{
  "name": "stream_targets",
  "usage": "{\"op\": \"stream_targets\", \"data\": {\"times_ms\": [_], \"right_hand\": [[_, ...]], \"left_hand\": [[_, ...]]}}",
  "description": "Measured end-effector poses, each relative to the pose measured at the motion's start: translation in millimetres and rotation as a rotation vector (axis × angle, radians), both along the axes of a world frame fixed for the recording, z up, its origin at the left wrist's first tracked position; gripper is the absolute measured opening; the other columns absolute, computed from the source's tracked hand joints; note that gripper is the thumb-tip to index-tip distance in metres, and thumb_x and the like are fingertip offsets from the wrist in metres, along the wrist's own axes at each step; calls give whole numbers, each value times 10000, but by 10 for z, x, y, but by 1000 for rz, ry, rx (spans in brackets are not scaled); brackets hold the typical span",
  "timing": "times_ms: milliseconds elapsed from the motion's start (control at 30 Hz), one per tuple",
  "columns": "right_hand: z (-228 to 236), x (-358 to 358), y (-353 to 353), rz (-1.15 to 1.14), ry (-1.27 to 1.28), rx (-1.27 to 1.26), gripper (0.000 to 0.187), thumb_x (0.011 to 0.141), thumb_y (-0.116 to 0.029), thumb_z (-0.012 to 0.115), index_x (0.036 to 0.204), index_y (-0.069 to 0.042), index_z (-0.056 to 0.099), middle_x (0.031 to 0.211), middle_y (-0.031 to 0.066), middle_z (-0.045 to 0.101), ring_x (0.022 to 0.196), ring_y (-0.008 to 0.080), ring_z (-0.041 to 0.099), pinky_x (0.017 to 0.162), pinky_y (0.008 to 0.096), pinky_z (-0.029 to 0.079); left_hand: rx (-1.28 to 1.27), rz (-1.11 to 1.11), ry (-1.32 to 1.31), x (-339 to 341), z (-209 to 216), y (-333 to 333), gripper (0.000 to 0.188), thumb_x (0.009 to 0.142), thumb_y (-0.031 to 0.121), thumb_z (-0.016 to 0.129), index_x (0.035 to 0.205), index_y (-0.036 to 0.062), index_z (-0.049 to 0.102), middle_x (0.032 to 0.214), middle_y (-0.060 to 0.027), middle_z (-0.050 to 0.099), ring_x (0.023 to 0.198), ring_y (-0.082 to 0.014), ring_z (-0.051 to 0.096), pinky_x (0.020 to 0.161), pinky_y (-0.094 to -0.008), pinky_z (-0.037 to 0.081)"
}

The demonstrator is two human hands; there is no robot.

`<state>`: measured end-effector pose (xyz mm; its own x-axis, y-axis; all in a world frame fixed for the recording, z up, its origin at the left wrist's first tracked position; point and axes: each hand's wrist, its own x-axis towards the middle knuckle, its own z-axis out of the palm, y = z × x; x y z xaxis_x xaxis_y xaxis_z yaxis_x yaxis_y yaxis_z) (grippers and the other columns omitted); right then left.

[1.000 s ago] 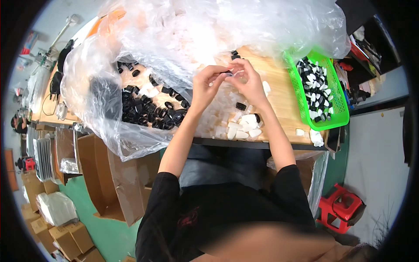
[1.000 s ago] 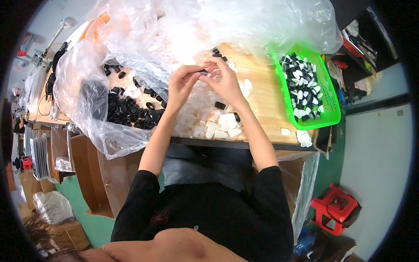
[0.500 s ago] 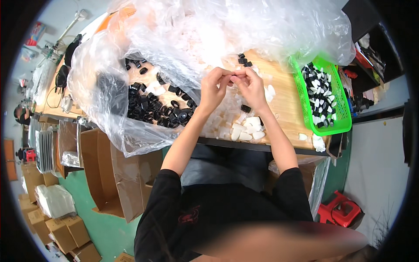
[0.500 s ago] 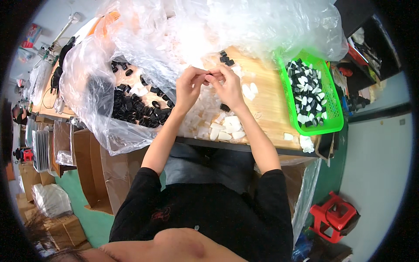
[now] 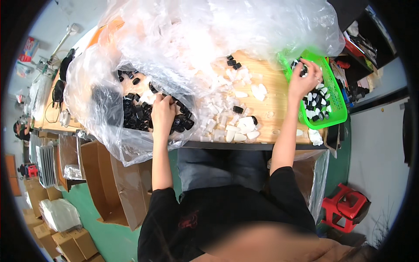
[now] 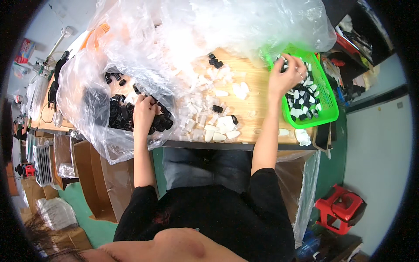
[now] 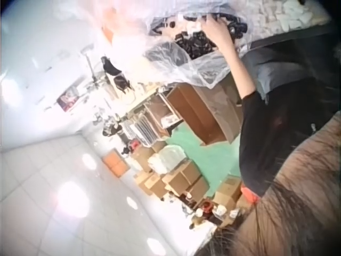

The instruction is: Assembling black plastic components with white inserts at a workbench.

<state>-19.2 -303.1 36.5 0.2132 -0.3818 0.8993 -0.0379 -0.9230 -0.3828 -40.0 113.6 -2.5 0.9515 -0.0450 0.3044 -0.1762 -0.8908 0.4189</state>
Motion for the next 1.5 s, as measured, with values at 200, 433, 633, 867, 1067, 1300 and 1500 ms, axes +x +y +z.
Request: {"op": "stream_targets", "data": {"times_ms": [200, 433, 633, 867, 1067, 1300, 1500], "right_hand": [[-315, 205, 507, 621, 514, 16, 57, 825, -66, 642, 874, -40, 655, 886, 132, 637, 828, 279, 609, 764, 384, 478], [-546, 206, 827, 741, 723, 54, 101, 839, -48, 599, 928, -44, 645, 896, 116, 631, 887, 311, 595, 801, 396, 476], [-667, 233, 904, 758, 817, -61, 171, 796, -20, 612, 942, -91, 666, 990, 71, 613, 982, 299, 549, 860, 398, 481], [-519, 213, 1090, 850, 616, -90, 216, 764, 13, 599, 940, -80, 683, 1042, 73, 613, 1002, 304, 540, 885, 394, 467], [-595, 224, 1245, 867, 632, -199, 232, 782, 11, 591, 982, -67, 680, 994, 78, 660, 1024, 280, 594, 897, 381, 480], [-234, -4, 1394, 1067, 261, 390, 129, 855, -3, 669, 980, -31, 674, 911, 85, 674, 748, 160, 666, 665, 255, 531], [-226, -11, 1435, 1013, 270, 236, 128, 835, -20, 703, 954, -16, 655, 908, 86, 676, 731, 162, 652, 660, 267, 532]], "left_hand": [[-201, 50, -154, 95, 158, 25, 120, 795, 24, 683, 876, -23, 608, 766, -138, 633, 664, -216, 626, 626, -308, 491], [-999, -340, 140, 371, 492, -610, 288, 873, 45, 677, 1142, -38, 615, 944, -62, 675, 877, -100, 633, 765, -223, 511], [-1369, -590, 391, 567, 167, -1155, 265, 926, 0, 564, 1191, -16, 581, 1040, -95, 648, 955, -182, 657, 843, -294, 538], [-1397, -532, 406, 566, 2, -1082, 285, 919, 13, 588, 1201, -24, 585, 1086, -95, 648, 971, -164, 644, 909, -293, 516], [-1455, -551, 396, 531, 18, -1121, 291, 915, -2, 582, 1205, -25, 595, 1082, -101, 659, 979, -160, 647, 923, -281, 508], [-1454, -519, 345, 503, 15, -1110, 280, 916, -26, 573, 1194, -34, 605, 1086, -115, 663, 1002, -184, 651, 932, -309, 533], [-1414, -587, 342, 489, 22, -1151, 287, 910, -50, 574, 1194, -39, 607, 1194, -122, 617, 1010, -191, 650, 915, -322, 550]]}}
